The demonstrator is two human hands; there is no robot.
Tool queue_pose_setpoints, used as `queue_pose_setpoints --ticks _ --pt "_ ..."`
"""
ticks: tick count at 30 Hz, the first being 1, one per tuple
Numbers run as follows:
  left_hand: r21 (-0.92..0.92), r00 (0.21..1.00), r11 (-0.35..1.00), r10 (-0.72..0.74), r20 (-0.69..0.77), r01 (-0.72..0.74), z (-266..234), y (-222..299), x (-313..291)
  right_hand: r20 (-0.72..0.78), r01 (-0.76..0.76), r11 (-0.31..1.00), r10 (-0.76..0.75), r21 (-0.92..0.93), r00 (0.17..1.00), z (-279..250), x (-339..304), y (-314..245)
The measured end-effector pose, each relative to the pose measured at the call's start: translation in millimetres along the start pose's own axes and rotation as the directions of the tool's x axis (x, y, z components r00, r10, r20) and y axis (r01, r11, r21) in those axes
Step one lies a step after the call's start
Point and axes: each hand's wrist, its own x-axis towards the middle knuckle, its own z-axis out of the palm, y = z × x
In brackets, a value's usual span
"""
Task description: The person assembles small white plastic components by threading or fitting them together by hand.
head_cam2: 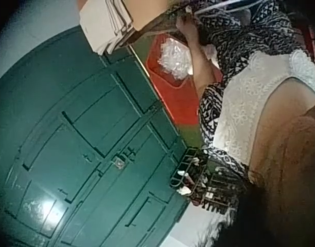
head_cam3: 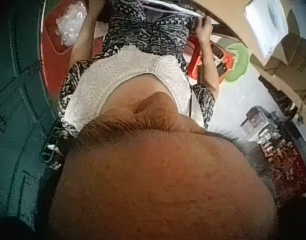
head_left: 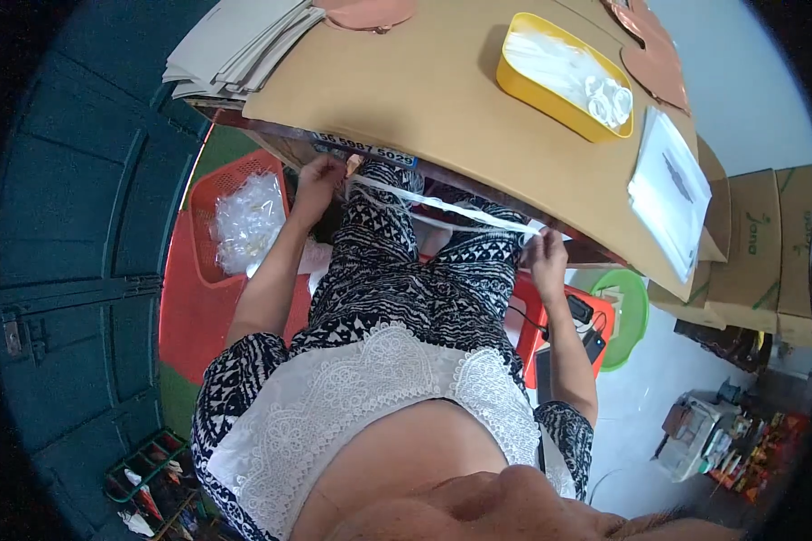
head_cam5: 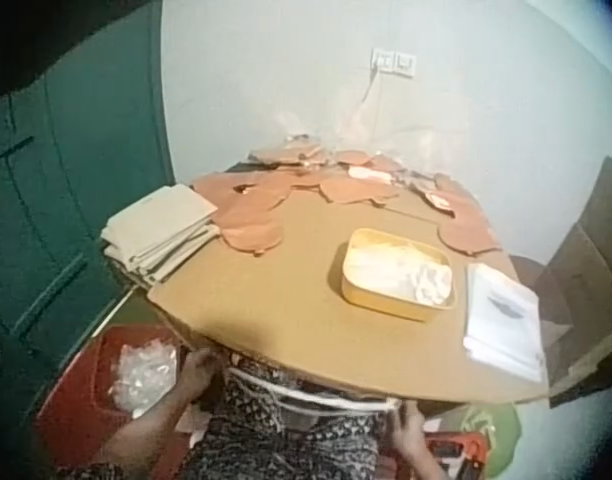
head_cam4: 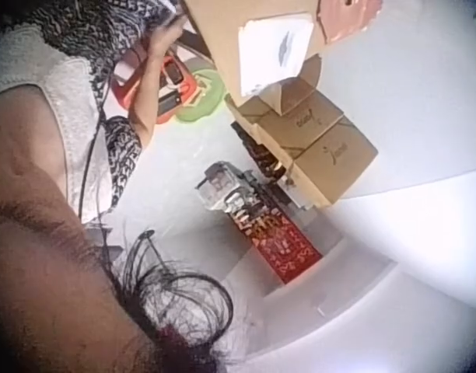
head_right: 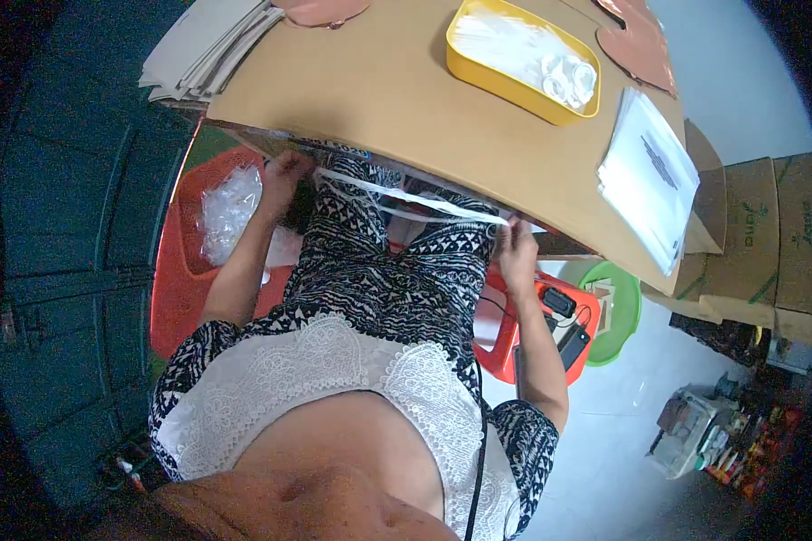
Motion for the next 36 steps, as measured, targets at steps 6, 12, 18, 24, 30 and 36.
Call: queue_pose_setpoints --ticks 6,12,18,24,30,36 --pt "-0.029 0.976 0.981 0.19 -0.11 -0.194 3.6 20.1 -8.7 -0.065 0.06 0.984 -0.05 0.17 0.997 -1.5 -15.8 -37.9" --pt "-0.058 0.974 0.993 0.084 -0.21 -0.098 6.9 -24.8 -19.8 -0.03 0.188 0.975 -0.193 -0.118 0.981 0.1 -23.7 -12.6" --pt "0.227 0.954 0.927 0.3 0.027 -0.298 25.2 -25.5 -28.4 0.028 0.137 0.977 -0.134 -0.162 0.991 9.7 -16.1 -47.7" --pt "0.357 0.965 0.896 0.237 0.114 -0.263 23.8 -33.3 -18.2 0.109 0.325 0.917 -0.308 -0.231 0.945 22.7 -12.3 -49.5" --pt "0.302 0.961 0.919 0.276 -0.03 -0.254 15.1 -32.3 -17.2 0.117 0.325 0.898 -0.303 -0.297 0.946 26.9 -7.2 -40.0" --pt "0.336 0.984 0.925 0.176 0.031 -0.176 18.3 -16.6 -24.1 0.117 0.318 0.904 -0.297 -0.287 0.948 25.4 -7.5 -43.1"
